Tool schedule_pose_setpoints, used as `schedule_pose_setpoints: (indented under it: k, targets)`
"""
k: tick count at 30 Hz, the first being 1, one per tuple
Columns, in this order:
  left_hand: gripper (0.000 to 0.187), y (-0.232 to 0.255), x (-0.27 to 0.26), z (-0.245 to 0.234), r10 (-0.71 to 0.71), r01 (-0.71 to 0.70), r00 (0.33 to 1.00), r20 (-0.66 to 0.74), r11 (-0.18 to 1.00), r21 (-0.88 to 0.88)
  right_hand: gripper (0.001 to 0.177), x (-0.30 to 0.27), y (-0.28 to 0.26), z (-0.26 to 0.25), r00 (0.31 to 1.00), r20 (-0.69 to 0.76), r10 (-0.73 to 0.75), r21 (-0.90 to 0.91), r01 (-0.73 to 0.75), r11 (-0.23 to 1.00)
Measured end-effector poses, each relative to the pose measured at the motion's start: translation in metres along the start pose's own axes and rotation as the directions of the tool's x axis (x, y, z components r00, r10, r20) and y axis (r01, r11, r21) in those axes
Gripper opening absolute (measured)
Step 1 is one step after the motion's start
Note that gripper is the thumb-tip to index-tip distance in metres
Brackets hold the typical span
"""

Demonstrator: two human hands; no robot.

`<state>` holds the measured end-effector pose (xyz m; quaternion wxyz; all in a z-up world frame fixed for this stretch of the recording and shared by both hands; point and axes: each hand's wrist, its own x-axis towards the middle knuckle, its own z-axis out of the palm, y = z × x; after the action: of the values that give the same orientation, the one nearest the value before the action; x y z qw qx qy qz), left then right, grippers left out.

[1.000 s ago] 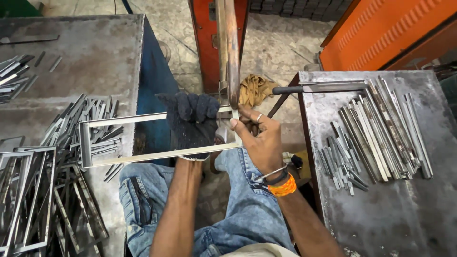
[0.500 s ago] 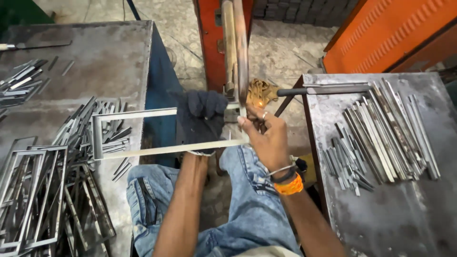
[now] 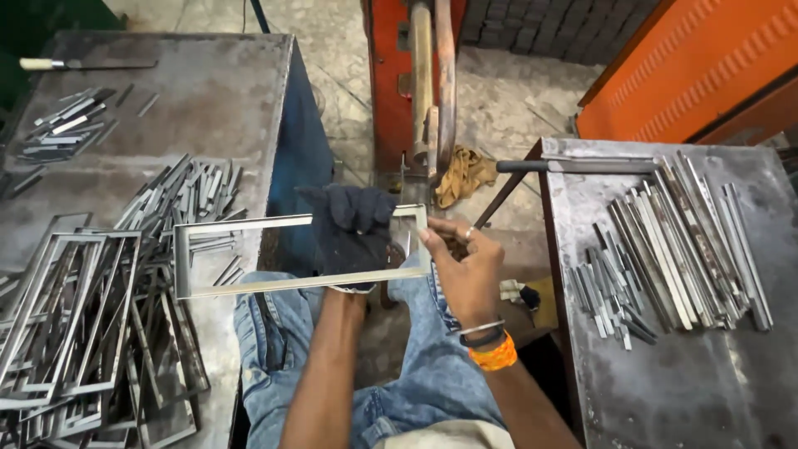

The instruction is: Assembling rectangular metal frames by aligning pre-cut strips and using a mechanical spot welder or press.

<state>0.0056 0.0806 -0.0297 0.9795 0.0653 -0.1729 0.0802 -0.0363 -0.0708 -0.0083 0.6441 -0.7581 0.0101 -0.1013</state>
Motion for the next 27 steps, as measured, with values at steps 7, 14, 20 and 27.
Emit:
schedule_pose_setpoints:
  k: [7, 14, 20, 27]
  targets:
    - [0.056, -0.026, 0.037, 0.009, -0.042, 0.042, 0.999, 0.015, 0.998, -0.050, 0.017, 0.035, -0.005, -0.012, 0.992, -0.093, -0.084, -0.072, 0.078, 0.994]
    - [0.059, -0.028, 0.048, -0.008, -0.069, 0.069, 0.998, 0.009, 0.997, -0.020, 0.016, 0.047, 0.000, -0.013, 0.996, -0.057, -0.069, -0.099, 0.063, 0.993]
    - [0.057, -0.029, 0.050, -0.012, -0.069, 0.069, 0.998, -0.001, 0.997, -0.016, 0.018, 0.046, 0.005, -0.009, 0.989, -0.093, -0.112, -0.056, 0.108, 0.993]
    - [0.056, -0.023, 0.042, 0.002, -0.091, 0.092, 0.995, 0.042, 0.995, -0.026, 0.019, 0.036, -0.008, -0.011, 0.984, -0.085, -0.155, -0.201, 0.135, 0.970]
